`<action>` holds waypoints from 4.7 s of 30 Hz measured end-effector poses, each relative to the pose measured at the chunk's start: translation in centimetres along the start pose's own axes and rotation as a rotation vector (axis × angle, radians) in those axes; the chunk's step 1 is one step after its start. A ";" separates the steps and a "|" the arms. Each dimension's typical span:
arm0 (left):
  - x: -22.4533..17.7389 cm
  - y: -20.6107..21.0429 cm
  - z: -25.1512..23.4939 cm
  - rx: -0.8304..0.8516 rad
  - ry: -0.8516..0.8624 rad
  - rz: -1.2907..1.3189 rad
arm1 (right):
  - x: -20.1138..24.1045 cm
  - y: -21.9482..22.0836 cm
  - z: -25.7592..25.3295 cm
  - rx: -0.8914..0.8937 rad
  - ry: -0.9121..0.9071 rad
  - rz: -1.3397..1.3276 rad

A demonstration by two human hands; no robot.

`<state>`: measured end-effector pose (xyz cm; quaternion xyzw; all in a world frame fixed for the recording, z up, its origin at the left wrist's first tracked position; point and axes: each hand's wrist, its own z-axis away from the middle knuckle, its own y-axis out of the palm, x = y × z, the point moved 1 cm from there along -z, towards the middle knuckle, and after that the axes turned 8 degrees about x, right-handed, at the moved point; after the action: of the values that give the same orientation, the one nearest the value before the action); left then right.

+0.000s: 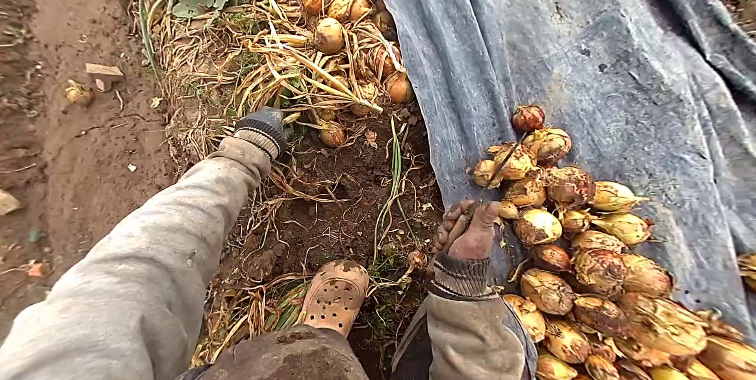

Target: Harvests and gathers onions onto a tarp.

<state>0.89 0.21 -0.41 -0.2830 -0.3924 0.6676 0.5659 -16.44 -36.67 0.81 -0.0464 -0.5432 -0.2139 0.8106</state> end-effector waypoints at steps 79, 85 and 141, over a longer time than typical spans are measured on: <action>-1.2 4.7 12.3 -0.390 0.715 0.544 | -1.8 4.0 2.6 0.602 0.266 0.729; -2.4 6.8 22.4 -0.337 0.775 1.070 | -0.5 5.7 6.2 0.842 -0.070 0.421; -3.1 5.5 21.6 -0.230 0.910 1.243 | -0.2 5.6 5.7 0.692 -0.247 0.286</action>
<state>-19.22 -7.50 6.20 -0.7540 0.0423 0.6357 0.1601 -19.23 -29.82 3.85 0.1288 -0.6648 0.1040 0.7285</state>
